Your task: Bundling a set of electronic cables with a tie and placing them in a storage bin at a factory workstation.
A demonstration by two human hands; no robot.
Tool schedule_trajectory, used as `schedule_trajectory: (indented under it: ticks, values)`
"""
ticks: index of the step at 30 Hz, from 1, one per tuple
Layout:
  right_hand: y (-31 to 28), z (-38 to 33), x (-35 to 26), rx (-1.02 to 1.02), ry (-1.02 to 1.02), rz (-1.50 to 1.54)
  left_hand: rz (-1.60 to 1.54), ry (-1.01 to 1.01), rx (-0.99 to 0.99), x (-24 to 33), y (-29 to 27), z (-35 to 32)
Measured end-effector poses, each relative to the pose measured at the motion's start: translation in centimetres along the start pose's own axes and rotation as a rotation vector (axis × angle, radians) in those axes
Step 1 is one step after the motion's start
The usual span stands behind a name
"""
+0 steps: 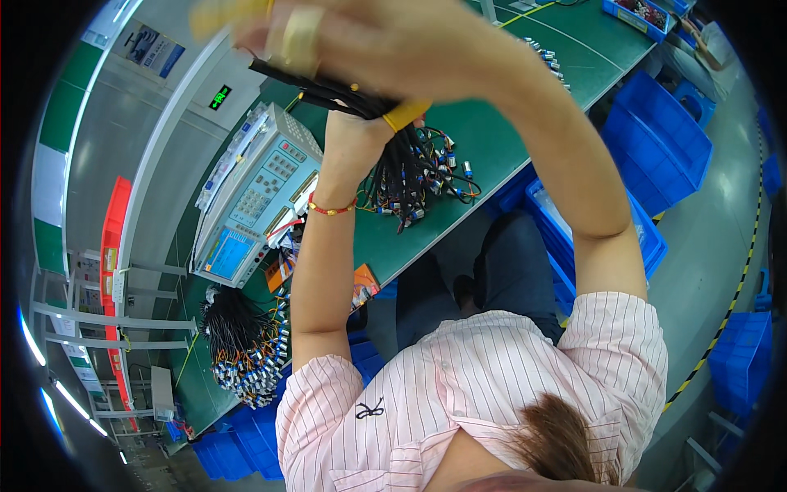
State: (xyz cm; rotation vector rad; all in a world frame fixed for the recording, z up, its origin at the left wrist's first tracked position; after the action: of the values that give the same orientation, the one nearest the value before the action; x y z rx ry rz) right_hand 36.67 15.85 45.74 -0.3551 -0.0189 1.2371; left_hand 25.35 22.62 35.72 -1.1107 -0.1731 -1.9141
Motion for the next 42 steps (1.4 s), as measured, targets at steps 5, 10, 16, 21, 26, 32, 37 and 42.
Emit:
schedule_trajectory:
  ticks: [5, 10, 16, 21, 26, 32, 37, 42]
  values:
    - [-0.1, -2.5, 0.5, -0.217, -0.019, -0.606, -0.208, -0.003, 0.374, -0.6, 0.7, -0.5]
    - [1.2, -1.3, -0.2, -0.024, -0.097, -0.35, 0.282, 0.114, 0.147, -0.6, -1.2, -1.3]
    - [5.7, -2.2, -2.7, -0.34, -0.118, -0.945, 0.727, 0.416, 0.204, -2.7, -2.3, -3.1]
    - [-2.5, 0.7, -4.4, 0.229, -0.028, -0.143, 0.003, 0.006, 0.186, 0.2, -1.4, -2.0]
    - [0.6, -0.1, 1.3, -0.339, 0.334, 0.151, 0.009, 0.014, 0.192, 1.0, -0.6, -1.8]
    - [-0.4, 0.6, 1.1, -0.154, 0.409, 0.373, 0.328, -0.018, 0.074, 0.0, -1.5, -3.2]
    - [1.3, 1.2, 3.7, -0.364, 0.365, 0.458, 0.438, 0.096, 0.015, 0.6, -0.9, -2.8]
    - [2.0, -2.4, 3.2, -0.349, 0.635, 0.628, 0.144, -0.073, 0.102, 0.2, -2.1, -3.1]
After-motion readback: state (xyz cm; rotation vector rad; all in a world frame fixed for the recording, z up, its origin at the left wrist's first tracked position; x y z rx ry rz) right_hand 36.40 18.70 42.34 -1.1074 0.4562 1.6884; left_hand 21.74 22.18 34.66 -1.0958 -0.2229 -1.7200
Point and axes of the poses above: each hand's wrist, its own z-axis towards the middle knuckle, its own y-axis out of the palm, x = y × z, the point moved 3 cm from there along z, towards the middle knuckle, and after that the axes turned 7 degrees about y, right-handed, at the moved point
